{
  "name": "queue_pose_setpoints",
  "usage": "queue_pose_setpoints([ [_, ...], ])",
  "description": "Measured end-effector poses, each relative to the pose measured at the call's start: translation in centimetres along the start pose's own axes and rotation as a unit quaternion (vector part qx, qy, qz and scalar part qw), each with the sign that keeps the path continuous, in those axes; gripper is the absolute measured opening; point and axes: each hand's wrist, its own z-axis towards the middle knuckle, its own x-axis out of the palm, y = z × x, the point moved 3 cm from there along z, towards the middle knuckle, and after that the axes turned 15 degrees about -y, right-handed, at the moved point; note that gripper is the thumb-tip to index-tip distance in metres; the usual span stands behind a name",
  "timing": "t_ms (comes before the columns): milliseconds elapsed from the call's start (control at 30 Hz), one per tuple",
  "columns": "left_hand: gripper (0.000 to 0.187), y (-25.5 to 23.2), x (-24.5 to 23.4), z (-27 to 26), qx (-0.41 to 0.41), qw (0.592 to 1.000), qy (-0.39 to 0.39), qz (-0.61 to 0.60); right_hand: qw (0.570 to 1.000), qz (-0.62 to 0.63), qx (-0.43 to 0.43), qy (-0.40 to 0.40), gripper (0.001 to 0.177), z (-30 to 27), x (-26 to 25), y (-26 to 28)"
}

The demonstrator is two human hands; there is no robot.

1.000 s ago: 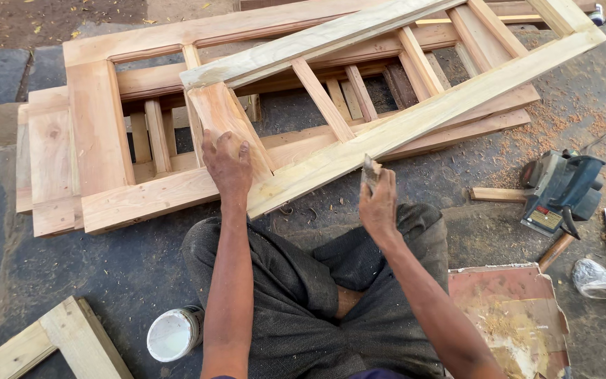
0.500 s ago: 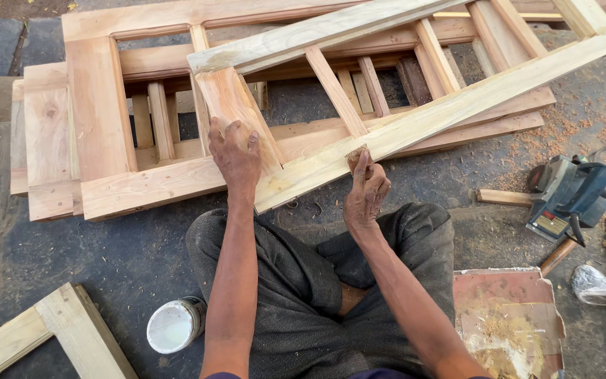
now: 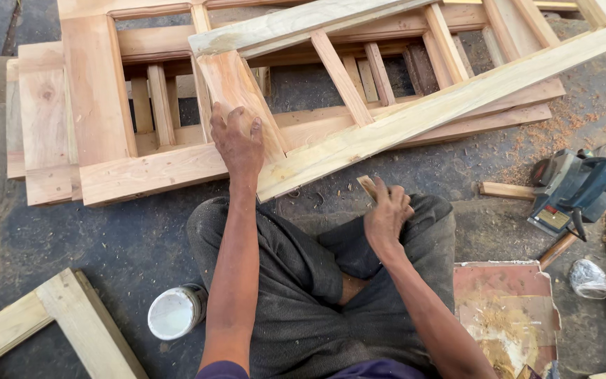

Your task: The person sits on the ground and uses a sanding block to smooth the edges and surfaces of a wooden window frame. They repeatedly rub the sanding block along the frame's joints and rails, occasionally repositioning the frame to access different areas.

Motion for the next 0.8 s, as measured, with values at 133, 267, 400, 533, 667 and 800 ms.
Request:
queue_pose_setpoints([
  [133,0.041,0.0,0.4,0.5,0.01,1.0,-0.004,0.006,0.973,0.196,0.119,0.008,0.029,3.4,-3.5,-1.0],
  [267,0.041,0.5,0.6,0.4,0.009,1.0,-0.008,0.003,0.984,0.166,0.059,0.019,0.022,7.0,-6.3,-1.8],
  [400,0.041,0.5,0.9,0.5,0.021,1.0,-0.014,0.007,0.98,0.184,-0.073,0.014,0.025,10.9,-7.5,-1.0],
  [533,0.041,0.8,0.7,0.3,0.022,1.0,-0.02,-0.005,0.948,0.159,-0.277,0.005,0.031,13.1,-7.7,1.3],
  [667,0.04,0.8,1.0,0.4,0.014,1.0,-0.015,-0.008,0.919,0.126,-0.367,0.063,0.042,14.7,-7.4,2.9],
  [800,0.04,1.0,1.1,0.5,0.0,1.0,-0.008,-0.007,0.905,0.108,-0.387,0.141,0.041,16.5,-7.7,4.0],
])
